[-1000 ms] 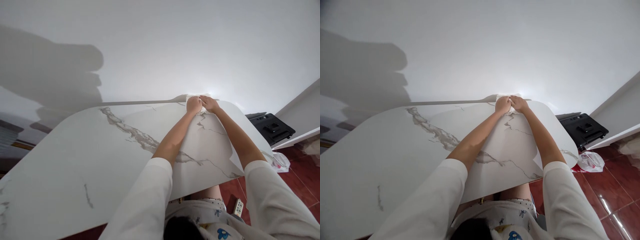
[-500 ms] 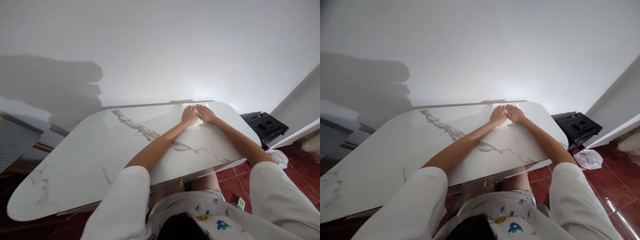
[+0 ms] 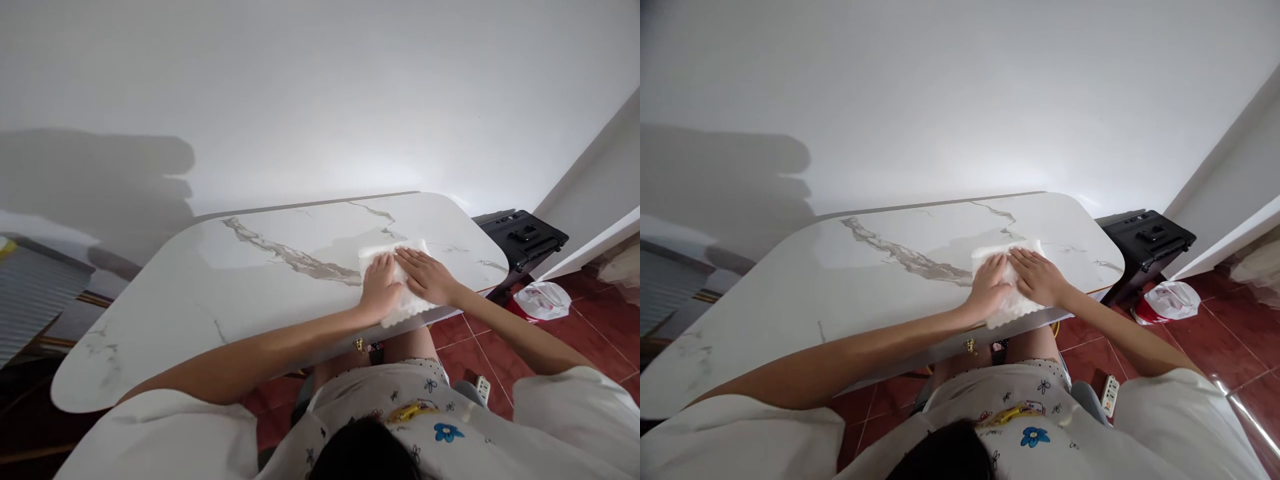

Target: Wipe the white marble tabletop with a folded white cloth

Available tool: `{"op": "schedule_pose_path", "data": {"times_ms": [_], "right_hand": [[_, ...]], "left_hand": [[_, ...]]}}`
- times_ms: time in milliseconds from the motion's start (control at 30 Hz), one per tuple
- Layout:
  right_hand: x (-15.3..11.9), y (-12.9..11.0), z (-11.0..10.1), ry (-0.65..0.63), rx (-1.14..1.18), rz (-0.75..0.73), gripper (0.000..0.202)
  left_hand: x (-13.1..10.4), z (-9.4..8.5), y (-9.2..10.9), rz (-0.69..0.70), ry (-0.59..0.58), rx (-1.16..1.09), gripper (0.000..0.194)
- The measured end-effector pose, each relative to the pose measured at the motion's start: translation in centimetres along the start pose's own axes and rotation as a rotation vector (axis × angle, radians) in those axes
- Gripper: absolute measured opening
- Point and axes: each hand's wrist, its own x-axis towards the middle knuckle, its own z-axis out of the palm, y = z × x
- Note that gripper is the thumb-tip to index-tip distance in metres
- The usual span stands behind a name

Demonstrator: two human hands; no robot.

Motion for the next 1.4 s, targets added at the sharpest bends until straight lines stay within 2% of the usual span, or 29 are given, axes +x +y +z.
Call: {"op": "schedule_pose_path", "data": {"times_ms": [100, 233, 400, 567, 700, 800, 967, 1200, 1400], "right_hand": [[-3.1, 0.1, -1.1, -0.009, 0.032, 0.006, 0.057], [-5.5, 2.1, -1.9, -0.009, 0.067, 0.044, 0.057], [-5.8, 7.2, -2.2, -0.011, 0.102, 0.055, 0.058], [-2.7, 13.2, -2.2, -0.055, 0.173, 0.079, 0.056], [1.5, 16.9, -1.8, -0.122, 0.225, 0.211, 0.051], [4.9, 18.2, -1.0, -0.102, 0.19, 0.262, 0.049], [10.1, 19.5, 0.8, -0.068, 0.088, 0.317, 0.053], [15.6, 21.9, 2.6, 0.004, 0.032, 0.346, 0.051], [17.6, 22.8, 3.1, 0.002, -0.003, 0.358, 0.054]], "left_hand": [[-1.5, 0.9, 2.6, -0.047, -0.076, -0.064, 0.072], [-1.0, 1.9, 5.6, -0.048, -0.157, -0.146, 0.073], [2.5, 3.1, 8.1, -0.047, -0.185, -0.215, 0.068], [7.7, 3.3, 8.8, -0.083, -0.16, -0.191, 0.063], [12.5, 2.9, 8.2, -0.115, -0.035, -0.165, 0.047], [15.8, 2.7, 6.9, -0.136, 0.093, -0.11, 0.037], [20.4, 2.8, 3.8, -0.001, 0.293, 0.064, 0.031], [26.0, 1.9, 0.2, 0.056, 0.371, 0.097, 0.033], [28.3, 1.8, -0.8, 0.035, 0.387, 0.109, 0.035]]}}
